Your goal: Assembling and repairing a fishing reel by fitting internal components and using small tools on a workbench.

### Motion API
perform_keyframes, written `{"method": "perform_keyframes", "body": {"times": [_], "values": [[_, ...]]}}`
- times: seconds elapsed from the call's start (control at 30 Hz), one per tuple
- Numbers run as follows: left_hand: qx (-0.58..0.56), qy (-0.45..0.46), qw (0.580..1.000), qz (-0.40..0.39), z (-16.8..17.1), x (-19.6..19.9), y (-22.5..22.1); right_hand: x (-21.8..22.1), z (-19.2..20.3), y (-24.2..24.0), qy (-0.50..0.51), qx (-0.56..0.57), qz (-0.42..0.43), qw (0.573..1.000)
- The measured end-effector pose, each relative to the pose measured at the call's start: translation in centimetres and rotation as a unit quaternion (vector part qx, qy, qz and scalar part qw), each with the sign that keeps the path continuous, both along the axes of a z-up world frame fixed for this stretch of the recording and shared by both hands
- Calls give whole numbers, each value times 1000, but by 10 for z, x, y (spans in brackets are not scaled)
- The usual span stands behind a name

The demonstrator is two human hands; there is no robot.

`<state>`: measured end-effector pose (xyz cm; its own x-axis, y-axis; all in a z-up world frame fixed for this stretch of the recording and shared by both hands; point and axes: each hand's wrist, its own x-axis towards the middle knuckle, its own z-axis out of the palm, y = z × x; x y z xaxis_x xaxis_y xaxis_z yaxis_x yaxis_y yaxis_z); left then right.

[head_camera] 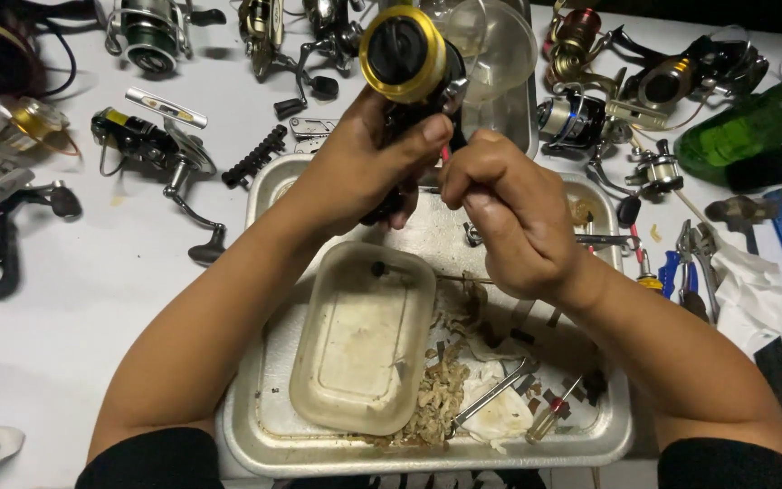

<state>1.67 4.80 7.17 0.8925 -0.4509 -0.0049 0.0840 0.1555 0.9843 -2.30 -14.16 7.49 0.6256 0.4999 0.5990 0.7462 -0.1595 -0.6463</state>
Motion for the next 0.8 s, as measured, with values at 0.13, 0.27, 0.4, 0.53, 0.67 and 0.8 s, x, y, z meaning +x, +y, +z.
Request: {"method": "perform_keyframes", "body": {"times": [0.13, 0.27, 0.4, 0.53, 0.67, 0.8], "values": [[-14, 17, 999, 25, -2, 4, 2, 2, 6, 8, -19, -40, 8, 999], [-1, -19, 1000, 19, -7, 4, 4, 7, 17, 0, -114, -108, 39, 987], [-59, -35, 995, 73, -6, 13, 6, -1, 4, -26, -297, -103, -90, 945], [-102, 32, 987, 120, -8, 21, 10, -24, -7, 0, -286, -250, -24, 925], [-86, 131, 983, 91, -31, 29, 10, -37, -84, 24, -262, -491, 2, 831], [-242, 15, 970, -32, -73, 45, 13, -34, -96, 46, -284, -521, -52, 803]]}}
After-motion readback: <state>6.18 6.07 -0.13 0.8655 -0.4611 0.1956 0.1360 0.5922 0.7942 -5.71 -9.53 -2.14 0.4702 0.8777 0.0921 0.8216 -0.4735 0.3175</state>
